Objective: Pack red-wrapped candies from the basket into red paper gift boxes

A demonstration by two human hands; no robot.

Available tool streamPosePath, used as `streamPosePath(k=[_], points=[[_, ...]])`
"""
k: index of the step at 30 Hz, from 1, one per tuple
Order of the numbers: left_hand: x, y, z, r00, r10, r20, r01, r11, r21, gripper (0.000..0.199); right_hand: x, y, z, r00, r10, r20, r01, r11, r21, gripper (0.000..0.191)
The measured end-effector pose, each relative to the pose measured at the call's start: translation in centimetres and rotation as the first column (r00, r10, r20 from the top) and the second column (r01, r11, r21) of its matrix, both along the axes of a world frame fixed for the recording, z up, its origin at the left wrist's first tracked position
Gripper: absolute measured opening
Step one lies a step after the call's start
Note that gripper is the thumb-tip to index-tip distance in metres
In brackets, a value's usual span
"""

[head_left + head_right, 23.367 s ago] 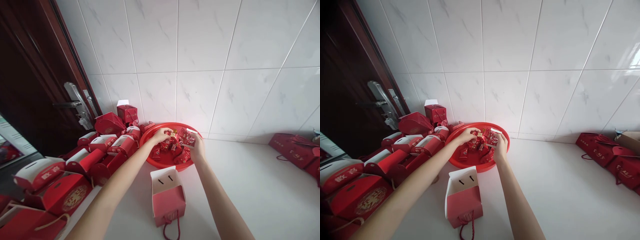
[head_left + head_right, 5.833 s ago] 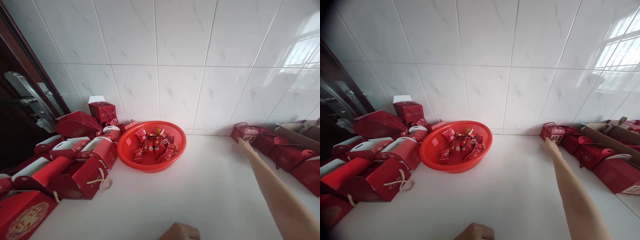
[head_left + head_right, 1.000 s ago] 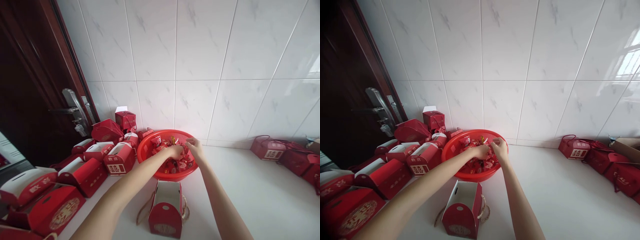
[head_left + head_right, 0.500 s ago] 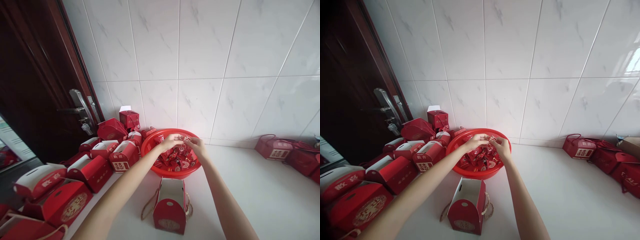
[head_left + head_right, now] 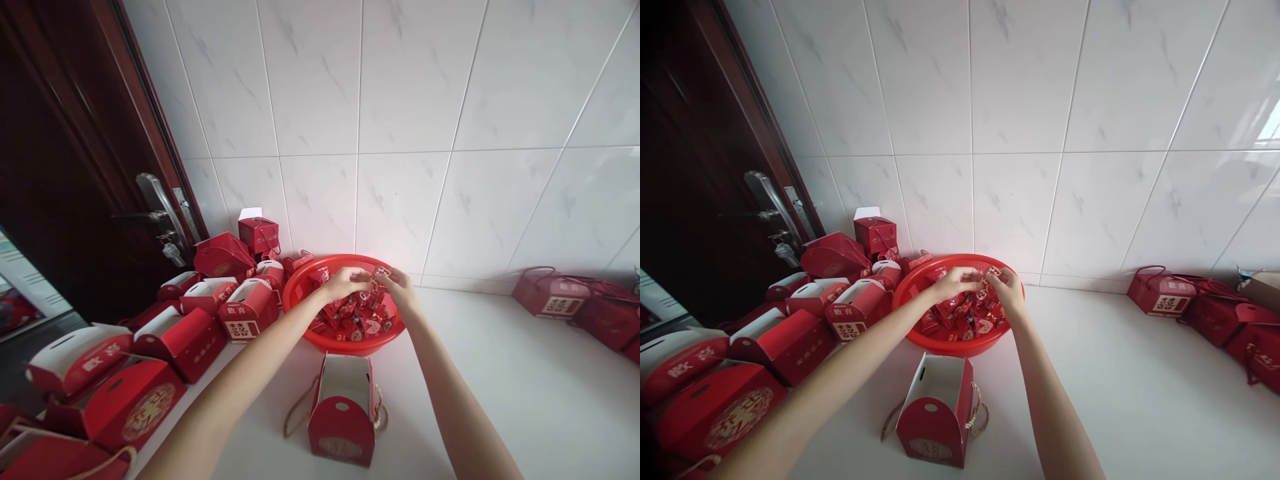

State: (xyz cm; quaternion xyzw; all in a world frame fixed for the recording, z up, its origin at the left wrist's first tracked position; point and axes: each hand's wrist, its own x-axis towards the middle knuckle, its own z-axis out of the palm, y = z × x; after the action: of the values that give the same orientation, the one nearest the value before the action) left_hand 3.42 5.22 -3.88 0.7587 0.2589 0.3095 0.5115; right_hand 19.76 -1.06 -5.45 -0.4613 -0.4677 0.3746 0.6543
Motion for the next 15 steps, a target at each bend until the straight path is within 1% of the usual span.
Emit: streamPosePath(k=[2, 3, 5, 6, 8, 12, 13, 15], points=[[-0.2, 0.0, -0.3, 0.980, 0.046, -0.192, -0.033, 0.997, 0.069, 0.025, 0.0, -0.2, 0.2, 0.998, -0.033, -0.044, 0.033, 0.999, -0.006, 0.035], [-0.4, 0.1, -0.4, 0.943, 0.082, -0.321, -0.041, 0.990, 0.133, 0.023, -0.1, -0.3, 0.4, 0.998, -0.032, -0.060, 0.031, 0.999, -0.017, 0.034], [-0.7, 0.2, -0.6, 0.815, 0.169, -0.554, -0.024, 0.966, 0.259, 0.017, -0.2, -0.6, 0.8, 0.997, -0.010, -0.078, 0.007, 0.999, -0.043, 0.030], [-0.9, 0.2, -0.7, 0.748, 0.203, -0.632, -0.009, 0.955, 0.295, 0.014, -0.3, -0.8, 1.0, 0.997, 0.003, -0.080, -0.007, 0.999, -0.052, 0.028], [-1.1, 0.3, -0.7, 0.650, 0.239, -0.721, -0.002, 0.950, 0.312, 0.012, -0.4, -1.1, 1.3, 0.997, 0.011, -0.076, -0.015, 0.998, -0.055, 0.026], [-0.8, -0.1, -0.3, 0.496, 0.271, -0.825, 0.018, 0.947, 0.322, 0.025, -0.4, -1.4, 1.5, 0.997, 0.021, -0.074, -0.025, 0.998, -0.051, 0.025], [-0.7, -0.3, -0.1, 0.464, 0.275, -0.842, 0.026, 0.946, 0.323, 0.025, -0.4, -1.4, 1.5, 0.997, 0.033, -0.074, -0.037, 0.998, -0.058, 0.024], [-0.4, -0.7, 0.3, 0.436, 0.277, -0.856, 0.032, 0.946, 0.322, 0.023, -0.4, -1.4, 1.4, 0.996, 0.065, -0.064, -0.069, 0.996, -0.062, 0.025]])
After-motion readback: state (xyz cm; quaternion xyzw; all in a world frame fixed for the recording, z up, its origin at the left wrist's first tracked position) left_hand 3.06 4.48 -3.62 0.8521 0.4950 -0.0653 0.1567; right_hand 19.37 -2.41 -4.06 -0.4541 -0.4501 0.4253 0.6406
